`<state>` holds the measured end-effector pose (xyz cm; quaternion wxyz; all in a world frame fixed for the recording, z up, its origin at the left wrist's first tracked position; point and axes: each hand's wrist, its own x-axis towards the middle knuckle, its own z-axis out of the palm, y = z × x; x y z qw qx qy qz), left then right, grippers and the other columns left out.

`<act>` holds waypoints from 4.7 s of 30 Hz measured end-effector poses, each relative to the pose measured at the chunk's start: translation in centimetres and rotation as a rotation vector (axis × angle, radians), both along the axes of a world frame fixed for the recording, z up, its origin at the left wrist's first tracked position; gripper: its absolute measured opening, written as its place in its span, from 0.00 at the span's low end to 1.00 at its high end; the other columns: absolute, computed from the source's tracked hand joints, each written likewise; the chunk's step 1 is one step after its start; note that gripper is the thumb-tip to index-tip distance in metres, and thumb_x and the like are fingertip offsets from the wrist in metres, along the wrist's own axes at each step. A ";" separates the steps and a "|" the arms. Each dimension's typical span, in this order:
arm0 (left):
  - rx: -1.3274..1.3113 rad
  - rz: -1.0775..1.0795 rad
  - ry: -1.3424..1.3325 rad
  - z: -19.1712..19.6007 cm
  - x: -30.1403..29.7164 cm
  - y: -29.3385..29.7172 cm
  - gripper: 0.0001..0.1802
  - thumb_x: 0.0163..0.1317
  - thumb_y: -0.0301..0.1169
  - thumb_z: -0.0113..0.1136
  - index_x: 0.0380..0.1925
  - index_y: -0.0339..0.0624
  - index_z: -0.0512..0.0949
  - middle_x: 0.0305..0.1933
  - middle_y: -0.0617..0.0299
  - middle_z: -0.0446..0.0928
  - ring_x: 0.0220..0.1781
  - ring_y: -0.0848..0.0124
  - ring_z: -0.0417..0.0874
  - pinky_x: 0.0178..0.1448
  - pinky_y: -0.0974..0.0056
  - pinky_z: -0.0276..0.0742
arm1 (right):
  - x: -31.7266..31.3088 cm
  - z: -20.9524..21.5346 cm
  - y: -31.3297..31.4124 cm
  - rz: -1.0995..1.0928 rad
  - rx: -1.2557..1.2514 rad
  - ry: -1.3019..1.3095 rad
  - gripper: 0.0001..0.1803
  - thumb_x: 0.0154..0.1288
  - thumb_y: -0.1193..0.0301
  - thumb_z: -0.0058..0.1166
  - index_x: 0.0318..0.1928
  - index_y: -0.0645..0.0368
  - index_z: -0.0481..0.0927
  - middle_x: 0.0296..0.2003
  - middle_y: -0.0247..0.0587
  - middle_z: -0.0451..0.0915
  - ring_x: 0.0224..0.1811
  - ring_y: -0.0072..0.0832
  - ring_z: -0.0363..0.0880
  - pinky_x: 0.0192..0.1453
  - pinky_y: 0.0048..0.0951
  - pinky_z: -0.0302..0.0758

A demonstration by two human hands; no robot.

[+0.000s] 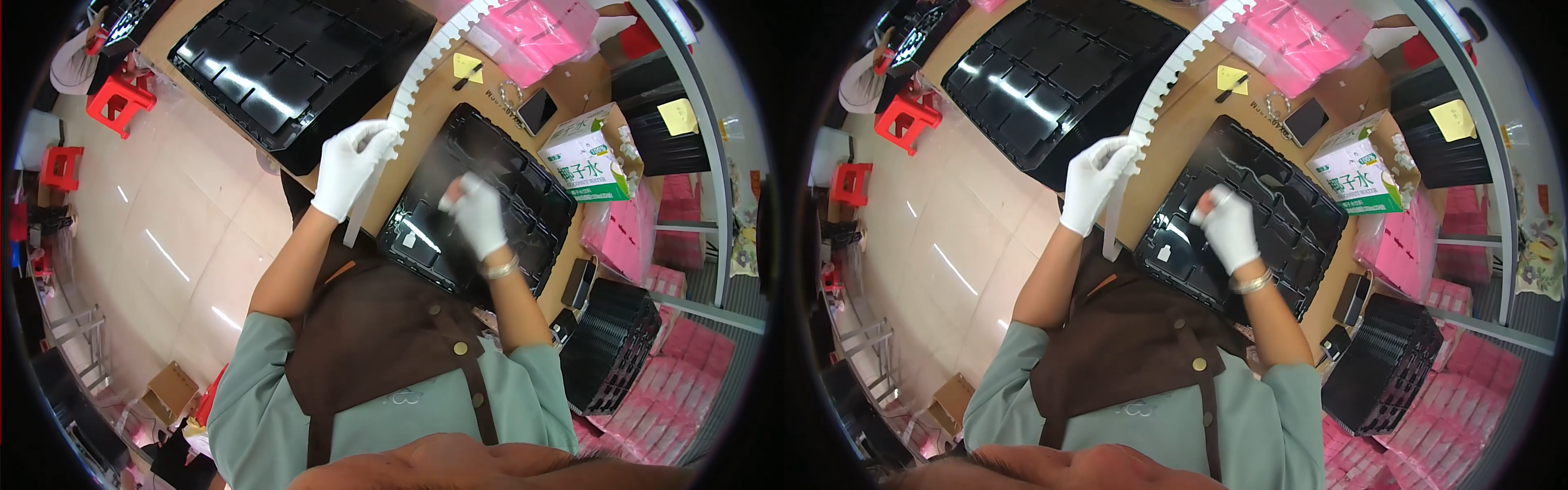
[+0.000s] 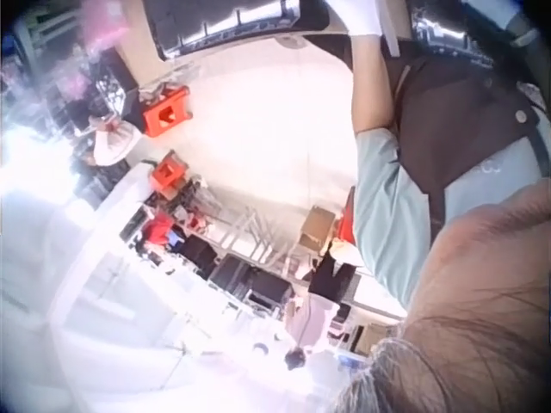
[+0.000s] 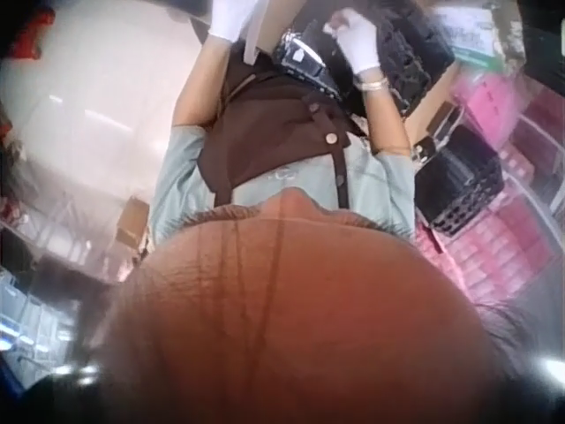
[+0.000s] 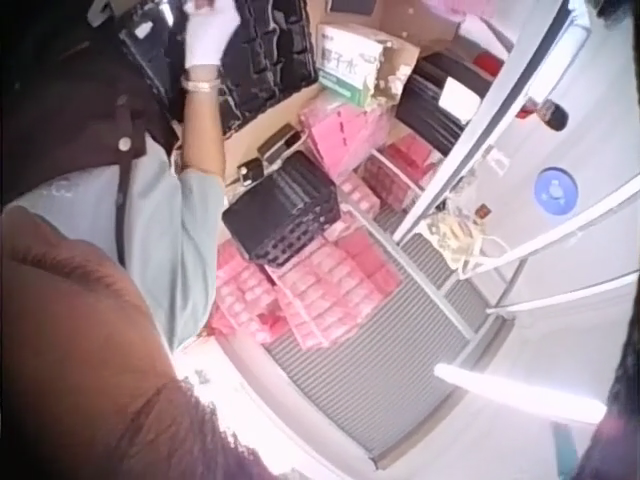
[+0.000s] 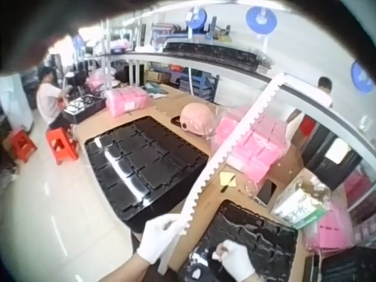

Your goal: The person removes pink foam sheets from black trays, peels and sticks adhesive pads from a strip onto the black trays by hand, and fits pink foam inserts into the trays.

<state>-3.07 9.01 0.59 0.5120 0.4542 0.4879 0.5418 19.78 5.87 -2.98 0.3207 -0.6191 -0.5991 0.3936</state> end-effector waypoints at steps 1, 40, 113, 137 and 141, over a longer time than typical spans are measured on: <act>0.023 0.021 0.014 -0.4 0.1 0.6 0.13 0.65 0.29 0.60 0.46 0.32 0.80 0.35 0.61 0.84 0.34 0.80 0.83 0.42 0.74 0.78 | -1.4 0.2 -2.5 0.052 -0.056 -0.038 0.08 0.60 0.83 0.44 0.30 0.64 0.79 0.23 0.40 0.80 0.27 0.27 0.80 0.32 0.28 0.75; 0.399 0.220 0.840 -2.5 -2.1 -7.2 0.15 0.61 0.23 0.59 0.49 0.38 0.77 0.51 0.51 0.73 0.55 0.56 0.74 0.59 0.58 0.71 | 32.3 11.6 11.7 -0.373 0.184 -0.404 0.10 0.56 0.68 0.61 0.35 0.62 0.85 0.35 0.53 0.83 0.38 0.38 0.83 0.47 0.32 0.77; -0.481 -0.649 -0.301 3.3 10.2 3.0 0.22 0.69 0.38 0.51 0.59 0.38 0.70 0.53 0.53 0.78 0.53 0.60 0.80 0.53 0.56 0.79 | 19.5 1.3 -9.5 -0.442 -0.429 0.054 0.24 0.65 0.49 0.54 0.29 0.60 0.77 0.16 0.36 0.77 0.11 0.18 0.65 0.13 0.21 0.59; -0.107 -0.470 0.087 7.4 9.2 1.5 0.16 0.67 0.41 0.57 0.41 0.38 0.79 0.32 0.65 0.81 0.29 0.78 0.81 0.35 0.74 0.74 | 20.9 9.7 -9.8 -0.467 0.409 0.498 0.11 0.73 0.61 0.48 0.42 0.56 0.73 0.35 0.28 0.74 0.36 0.16 0.70 0.42 0.20 0.69; -0.233 -0.413 0.222 1.9 10.0 1.9 0.18 0.66 0.42 0.57 0.40 0.37 0.81 0.28 0.66 0.80 0.26 0.80 0.77 0.32 0.74 0.71 | 24.0 -1.1 -9.9 -0.477 0.214 0.407 0.11 0.72 0.62 0.49 0.35 0.56 0.74 0.26 0.26 0.73 0.29 0.18 0.68 0.35 0.24 0.68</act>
